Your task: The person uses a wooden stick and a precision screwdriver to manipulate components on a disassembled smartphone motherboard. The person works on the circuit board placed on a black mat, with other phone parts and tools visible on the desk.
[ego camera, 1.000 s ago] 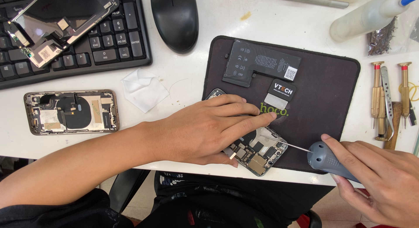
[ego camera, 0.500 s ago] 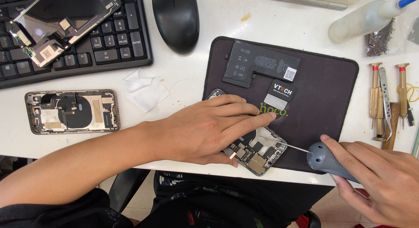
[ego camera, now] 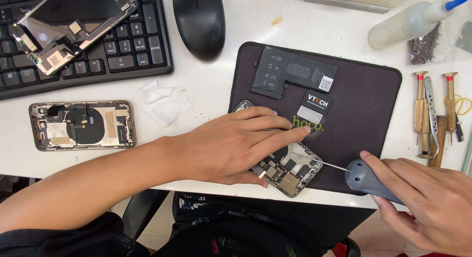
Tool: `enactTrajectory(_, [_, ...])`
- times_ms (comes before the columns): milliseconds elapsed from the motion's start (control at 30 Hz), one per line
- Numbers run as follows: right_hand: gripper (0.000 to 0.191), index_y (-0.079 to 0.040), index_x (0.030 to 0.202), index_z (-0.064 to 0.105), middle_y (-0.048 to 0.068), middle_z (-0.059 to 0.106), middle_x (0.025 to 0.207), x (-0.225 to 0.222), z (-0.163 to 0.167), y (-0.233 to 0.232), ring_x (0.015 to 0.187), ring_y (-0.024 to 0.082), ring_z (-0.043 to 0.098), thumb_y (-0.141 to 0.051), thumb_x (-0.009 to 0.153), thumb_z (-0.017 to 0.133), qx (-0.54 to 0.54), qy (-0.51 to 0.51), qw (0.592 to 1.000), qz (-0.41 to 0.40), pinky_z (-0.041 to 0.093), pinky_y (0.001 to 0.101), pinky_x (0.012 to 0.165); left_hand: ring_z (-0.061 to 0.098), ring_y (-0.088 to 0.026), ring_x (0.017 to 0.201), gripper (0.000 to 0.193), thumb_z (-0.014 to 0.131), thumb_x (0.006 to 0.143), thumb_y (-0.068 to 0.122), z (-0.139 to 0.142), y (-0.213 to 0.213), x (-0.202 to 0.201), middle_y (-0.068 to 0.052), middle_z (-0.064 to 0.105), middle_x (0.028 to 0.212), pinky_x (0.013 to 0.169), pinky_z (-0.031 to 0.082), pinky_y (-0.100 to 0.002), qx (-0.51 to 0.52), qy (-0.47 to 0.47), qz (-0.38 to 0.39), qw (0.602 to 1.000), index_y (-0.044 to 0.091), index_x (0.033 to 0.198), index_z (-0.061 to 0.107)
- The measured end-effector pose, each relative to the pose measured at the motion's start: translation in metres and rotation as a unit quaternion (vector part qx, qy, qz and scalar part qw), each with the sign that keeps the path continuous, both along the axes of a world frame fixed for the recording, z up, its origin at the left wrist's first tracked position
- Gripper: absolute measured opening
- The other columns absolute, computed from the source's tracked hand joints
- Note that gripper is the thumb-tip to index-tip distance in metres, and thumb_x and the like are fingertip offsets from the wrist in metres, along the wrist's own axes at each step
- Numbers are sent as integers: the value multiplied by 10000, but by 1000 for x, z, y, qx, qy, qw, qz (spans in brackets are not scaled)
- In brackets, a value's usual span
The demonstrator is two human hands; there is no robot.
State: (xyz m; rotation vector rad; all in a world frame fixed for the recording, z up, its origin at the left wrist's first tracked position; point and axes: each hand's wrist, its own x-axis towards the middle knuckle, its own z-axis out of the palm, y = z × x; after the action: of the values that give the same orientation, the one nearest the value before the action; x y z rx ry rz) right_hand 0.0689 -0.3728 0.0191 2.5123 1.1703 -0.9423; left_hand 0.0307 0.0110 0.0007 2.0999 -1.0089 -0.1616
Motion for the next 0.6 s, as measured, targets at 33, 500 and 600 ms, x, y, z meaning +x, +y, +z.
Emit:
enactTrajectory(33, [784, -125, 1523, 434, 126, 724, 1014, 0, -1, 0, 752, 178, 768, -354, 805, 651, -11, 2, 1000, -3, 645, 294, 588, 538, -327, 1310, 1070, 853, 677, 441, 0, 0, 0, -160, 622, 1350, 1149, 398, -458, 1, -1, -1, 1000, -2, 1521, 367])
enactTrajectory(500, [795, -144, 1520, 449, 112, 722, 1029, 0, 0, 2, 742, 173, 763, -359, 787, 671, -9, -8, 1000, -13, 639, 297, 596, 536, -335, 1311, 1080, 861, 671, 447, 1, 0, 0, -174, 620, 1339, 1145, 398, -458, 7, -3, 1, 1000, -2, 1520, 366])
enactTrajectory(600, [798, -142, 1521, 448, 106, 720, 1025, 1, 4, 1, 746, 166, 762, -359, 788, 675, -4, -6, 1000, -11, 634, 303, 597, 537, -334, 1307, 1084, 861, 670, 444, 0, 0, 0, -175, 620, 1339, 1148, 395, -464, 6, -2, 0, 1000, -4, 1522, 363])
